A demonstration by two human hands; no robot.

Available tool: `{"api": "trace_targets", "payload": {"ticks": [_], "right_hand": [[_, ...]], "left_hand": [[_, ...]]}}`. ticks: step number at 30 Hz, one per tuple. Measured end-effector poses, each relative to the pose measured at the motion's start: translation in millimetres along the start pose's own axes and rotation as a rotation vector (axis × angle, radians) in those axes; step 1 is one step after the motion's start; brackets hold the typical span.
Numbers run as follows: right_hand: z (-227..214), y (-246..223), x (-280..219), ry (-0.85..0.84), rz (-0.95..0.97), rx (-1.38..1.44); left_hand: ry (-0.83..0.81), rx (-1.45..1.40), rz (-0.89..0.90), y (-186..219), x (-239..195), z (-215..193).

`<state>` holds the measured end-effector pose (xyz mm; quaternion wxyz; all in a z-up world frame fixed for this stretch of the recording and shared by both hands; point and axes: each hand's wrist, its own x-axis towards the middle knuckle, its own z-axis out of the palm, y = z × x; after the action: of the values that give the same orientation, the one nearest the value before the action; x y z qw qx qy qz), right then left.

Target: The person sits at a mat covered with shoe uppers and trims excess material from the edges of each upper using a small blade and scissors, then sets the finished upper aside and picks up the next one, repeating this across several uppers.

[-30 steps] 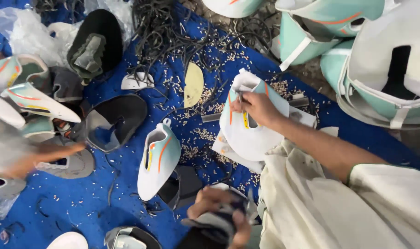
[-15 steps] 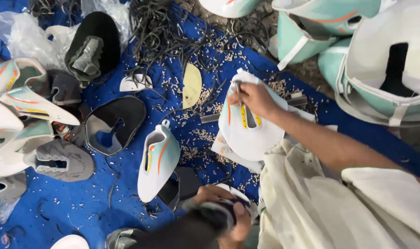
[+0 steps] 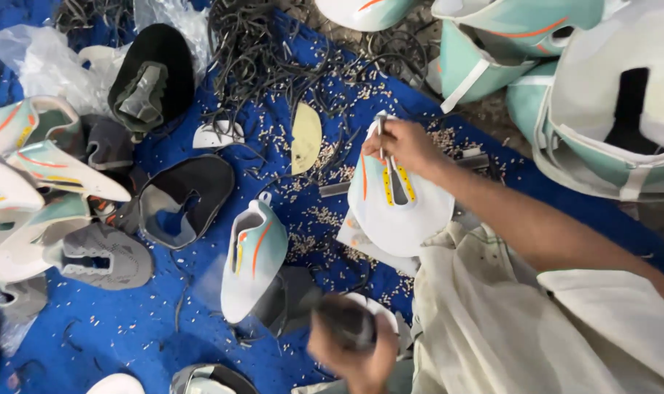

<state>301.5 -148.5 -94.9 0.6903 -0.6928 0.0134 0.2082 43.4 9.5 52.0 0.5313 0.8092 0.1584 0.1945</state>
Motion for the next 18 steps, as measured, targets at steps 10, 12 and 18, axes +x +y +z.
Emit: {"api": "trace_targets", "payload": {"ticks": [10,12,18], "right_hand": [[3.3,34.6,-2.7,0.066,-1.169,-1.090],[5.9,22.9,2.4,0.070,-0.165,0.098],[7.2,24.7,21.2,0.064,-0.126,-0.068]], "left_hand": [[-0.188,0.067,-0.110,-74.5,6.5,55.4],[-0.168,0.057,-0.255,-67.3,-4.5,44.8],[0.057,0.098,0.080,-1.4,6.5,-4.1]]}}
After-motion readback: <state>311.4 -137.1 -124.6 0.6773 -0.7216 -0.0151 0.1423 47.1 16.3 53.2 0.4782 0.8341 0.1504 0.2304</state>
